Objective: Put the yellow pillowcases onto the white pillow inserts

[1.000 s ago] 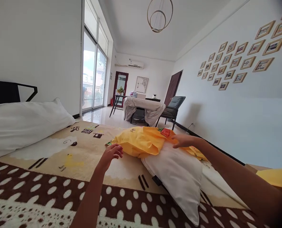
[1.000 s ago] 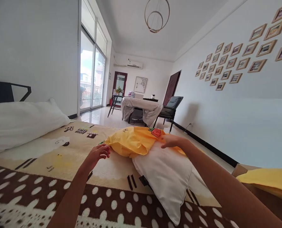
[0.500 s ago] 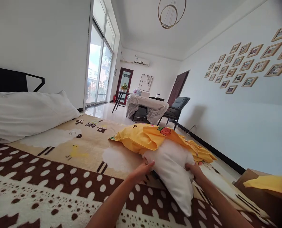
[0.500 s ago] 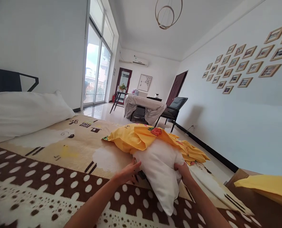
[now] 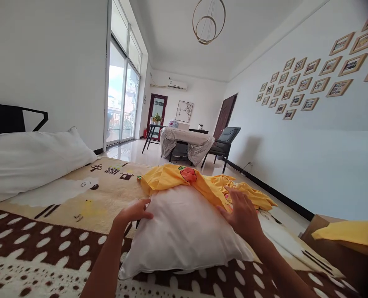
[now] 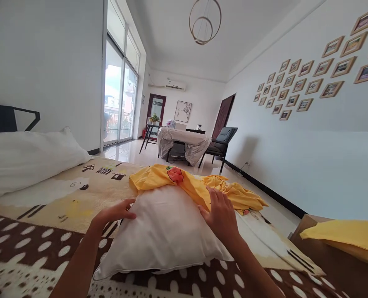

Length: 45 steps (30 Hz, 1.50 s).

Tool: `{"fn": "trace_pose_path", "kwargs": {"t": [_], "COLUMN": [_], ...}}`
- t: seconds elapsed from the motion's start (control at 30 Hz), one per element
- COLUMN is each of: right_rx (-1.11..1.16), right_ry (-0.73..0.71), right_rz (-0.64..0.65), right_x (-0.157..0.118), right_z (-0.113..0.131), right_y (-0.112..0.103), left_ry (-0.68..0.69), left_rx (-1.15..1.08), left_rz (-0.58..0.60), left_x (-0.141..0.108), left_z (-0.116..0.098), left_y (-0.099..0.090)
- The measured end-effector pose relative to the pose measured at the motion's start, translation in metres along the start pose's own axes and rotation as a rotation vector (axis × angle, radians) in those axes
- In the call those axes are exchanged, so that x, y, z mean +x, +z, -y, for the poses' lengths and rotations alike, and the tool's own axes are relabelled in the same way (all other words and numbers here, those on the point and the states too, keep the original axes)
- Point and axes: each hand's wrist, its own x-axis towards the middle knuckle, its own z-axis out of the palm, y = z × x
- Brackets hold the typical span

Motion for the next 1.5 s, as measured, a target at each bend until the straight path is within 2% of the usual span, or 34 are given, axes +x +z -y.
{"fn": "trace_pose_path", "kwargs": {"t": [0.03,0.07,0.13,0.2,0.27,0.33,0.43,0.53,0.67,0.73,0.8,0.9,0.97,1.07,1.2,1.27,1.4,1.47,1.5], "right_rx": [-0.013,0.006,0.107,0.202,0.262,0.300,0.286,0.266,0.273,0.291,0.324,0.378,0.392,0.354,0.364,0.370,0.379,0.450,0.503], "right_ry": [0.018,0.037,0.083,0.097,0.052,-0.083,-0.391,-0.588,-0.652,-0.615,-0.518,-0.333,-0.244,-0.181,-0.146,-0.109,-0.118,-0.146,-0.157], "right_rz": [-0.048,-0.024,0.121,0.177,0.091,-0.004,-0.083,-0.128,-0.082,-0.016,0.060,0.128,0.131,0.051,-0.206,-0.334,-0.528,-0.480,-0.383], "right_x": [0.011,0.019,0.029,0.028,0.019,0.007,-0.007,-0.013,-0.017,-0.019,-0.018,-0.013,-0.008,-0.006,-0.013,-0.017,-0.020,-0.022,-0.023], "right_z": [-0.002,-0.003,-0.002,0.002,0.006,0.007,0.007,0.011,0.017,0.015,0.008,-0.008,-0.020,-0.036,-0.043,-0.040,-0.037,-0.046,-0.053], "right_y": [0.008,0.018,0.040,0.059,0.068,0.067,0.052,0.037,0.033,0.038,0.042,0.042,0.036,0.022,0.007,0.006,0.010,0.012,0.013], "left_ry": [-0.009,-0.017,0.021,0.170,0.405,0.612,0.743,0.748,0.664,0.633,0.654,0.715,0.749,0.818,0.889,0.913,0.882,0.840,0.811], "left_rx": [0.056,0.106,0.214,0.355,0.513,0.637,0.809,0.938,0.935,0.899,0.866,0.883,0.951,1.048,1.084,1.071,0.973,0.937,0.939], "left_rz": [-0.027,-0.057,-0.141,-0.218,-0.275,-0.307,-0.336,-0.367,-0.474,-0.505,-0.459,-0.352,-0.348,-0.339,-0.315,-0.289,-0.302,-0.290,-0.262], "left_x": [-0.002,-0.004,-0.009,-0.014,-0.018,-0.022,-0.022,-0.011,0.016,0.026,0.026,0.008,-0.011,-0.037,-0.049,-0.048,-0.044,-0.047,-0.049], "left_z": [-0.004,-0.009,-0.023,-0.040,-0.058,-0.073,-0.086,-0.081,-0.055,-0.046,-0.046,-0.063,-0.078,-0.095,-0.103,-0.103,-0.101,-0.099,-0.099], "left_y": [0.001,0.002,0.006,0.011,0.019,0.033,0.057,0.075,0.078,0.072,0.063,0.054,0.056,0.066,0.078,0.075,0.056,0.050,0.050]}}
